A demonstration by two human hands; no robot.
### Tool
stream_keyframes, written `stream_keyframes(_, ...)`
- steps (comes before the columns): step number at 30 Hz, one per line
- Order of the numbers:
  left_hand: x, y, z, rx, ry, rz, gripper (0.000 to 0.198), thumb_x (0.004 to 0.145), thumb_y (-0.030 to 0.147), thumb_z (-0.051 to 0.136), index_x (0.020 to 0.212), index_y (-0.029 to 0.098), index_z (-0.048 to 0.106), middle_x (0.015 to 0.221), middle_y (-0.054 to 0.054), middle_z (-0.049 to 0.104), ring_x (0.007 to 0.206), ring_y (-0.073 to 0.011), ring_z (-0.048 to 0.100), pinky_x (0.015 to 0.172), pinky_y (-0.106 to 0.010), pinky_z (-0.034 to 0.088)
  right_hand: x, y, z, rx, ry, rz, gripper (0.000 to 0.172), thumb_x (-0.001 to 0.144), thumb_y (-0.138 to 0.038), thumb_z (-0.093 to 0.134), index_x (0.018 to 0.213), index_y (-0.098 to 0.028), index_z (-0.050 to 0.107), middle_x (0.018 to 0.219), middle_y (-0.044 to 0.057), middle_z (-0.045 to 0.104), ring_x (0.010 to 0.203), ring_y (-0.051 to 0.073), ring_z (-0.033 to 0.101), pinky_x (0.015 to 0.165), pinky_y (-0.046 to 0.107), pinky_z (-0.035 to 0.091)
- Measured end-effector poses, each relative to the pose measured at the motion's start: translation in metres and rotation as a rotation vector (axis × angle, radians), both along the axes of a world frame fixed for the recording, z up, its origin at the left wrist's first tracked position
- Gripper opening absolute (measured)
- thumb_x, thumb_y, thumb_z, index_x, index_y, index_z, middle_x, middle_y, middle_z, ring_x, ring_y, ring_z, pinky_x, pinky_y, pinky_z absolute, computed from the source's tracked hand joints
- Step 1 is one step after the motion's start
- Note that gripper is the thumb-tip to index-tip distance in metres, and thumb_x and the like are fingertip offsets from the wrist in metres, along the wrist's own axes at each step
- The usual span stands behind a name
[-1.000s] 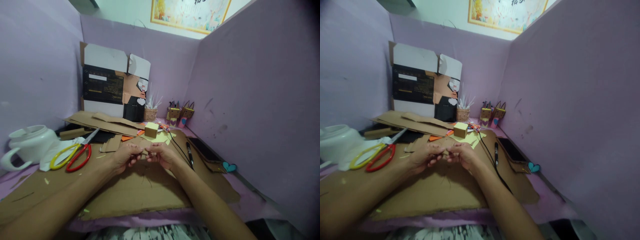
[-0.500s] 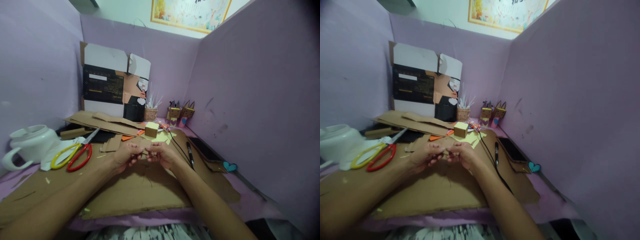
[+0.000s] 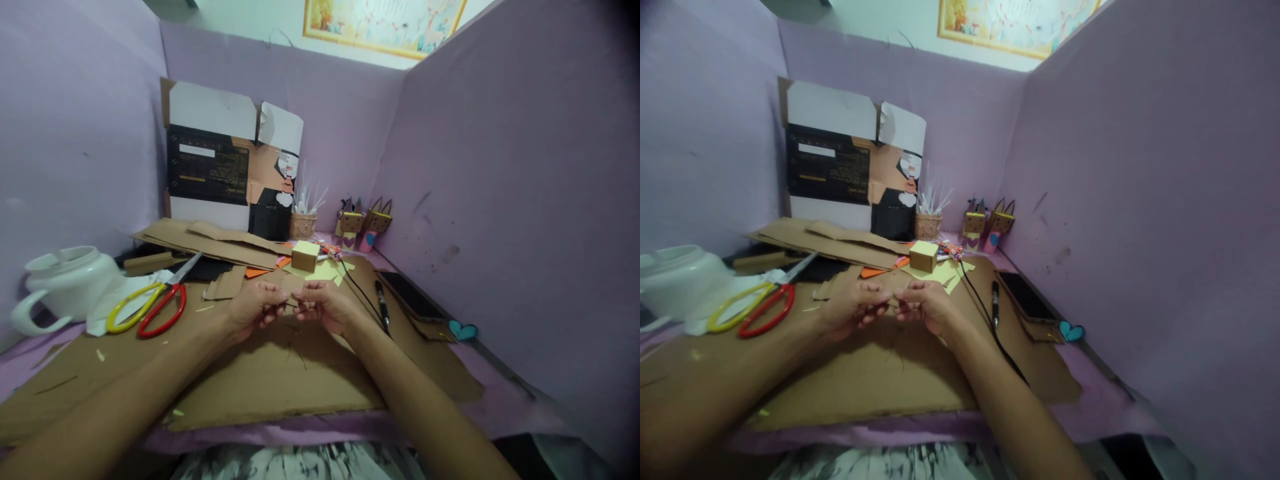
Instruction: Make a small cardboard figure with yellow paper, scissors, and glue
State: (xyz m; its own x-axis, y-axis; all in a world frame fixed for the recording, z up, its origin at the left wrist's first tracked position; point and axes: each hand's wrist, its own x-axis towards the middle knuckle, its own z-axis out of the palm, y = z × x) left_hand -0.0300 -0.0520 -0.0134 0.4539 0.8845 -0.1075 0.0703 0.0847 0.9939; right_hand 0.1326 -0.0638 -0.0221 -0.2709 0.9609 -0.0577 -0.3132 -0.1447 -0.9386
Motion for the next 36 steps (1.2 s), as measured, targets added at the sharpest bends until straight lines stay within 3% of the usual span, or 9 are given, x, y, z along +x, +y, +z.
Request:
stream_keyframes(9, 0.005, -0.002, -0.004, 0.137, 0.077, 0.116, 0.027, 0.059, 0.037, 0.062, 0.050, 0.016, 0.047, 0.039, 0.006, 0.042, 0.031, -0.0036, 0.027, 0.033, -0.020, 0.013, -0.005, -0.003, 0.001, 0.004, -0.086, -0.071, 0.034, 0.046, -0.028, 0.081, 0.058, -0.014, 0.053, 0.050, -0.003, 0.056, 0.045, 0.010, 0.055, 0.043, 0.021, 0.045)
stream_keyframes(18, 0.007, -0.008, -0.002, 0.383, 0.095, 0.190, 0.028, 0.062, 0.032, 0.059, 0.042, 0.016, 0.046, 0.040, 0.005, 0.040, 0.042, -0.0061, 0.031, 0.043, -0.022, 0.023, -0.010, -0.008, 0.000, 0.116, -0.131, -0.208, 0.022, 0.053, -0.030, 0.077, 0.060, -0.014, 0.063, 0.057, -0.001, 0.059, 0.045, 0.005, 0.045, 0.036, 0.015, 0.030)
stream_keyframes(22, 0.005, -0.006, -0.003, 0.493, 0.155, 0.178, 0.028, 0.063, 0.033, 0.057, 0.044, 0.016, 0.047, 0.043, 0.004, 0.041, 0.044, -0.0072, 0.033, 0.045, -0.021, 0.025, -0.010, -0.008, 0.001, 0.095, -0.018, -0.200, 0.024, 0.049, -0.027, 0.079, 0.064, -0.014, 0.066, 0.062, 0.000, 0.063, 0.050, 0.007, 0.050, 0.043, 0.018, 0.039)
stream_keyframes(31, 0.007, -0.001, -0.006, 0.519, 0.179, 0.200, 0.026, 0.061, 0.034, 0.057, 0.044, 0.016, 0.049, 0.044, 0.003, 0.043, 0.045, -0.0080, 0.035, 0.046, -0.022, 0.027, -0.012, -0.004, -0.004, 0.124, 0.117, -0.205, 0.026, 0.045, -0.023, 0.082, 0.065, -0.013, 0.068, 0.067, 0.001, 0.068, 0.061, 0.012, 0.061, 0.066, 0.026, 0.051)
stream_keyframes(36, 0.007, -0.001, -0.005, 0.528, 0.192, 0.208, 0.025, 0.060, 0.034, 0.057, 0.044, 0.016, 0.049, 0.043, 0.003, 0.042, 0.045, -0.0079, 0.035, 0.046, -0.021, 0.026, -0.012, -0.003, -0.005, 0.120, 0.095, -0.212, 0.025, 0.045, -0.023, 0.081, 0.063, -0.013, 0.066, 0.064, 0.001, 0.067, 0.058, 0.012, 0.061, 0.062, 0.027, 0.051)
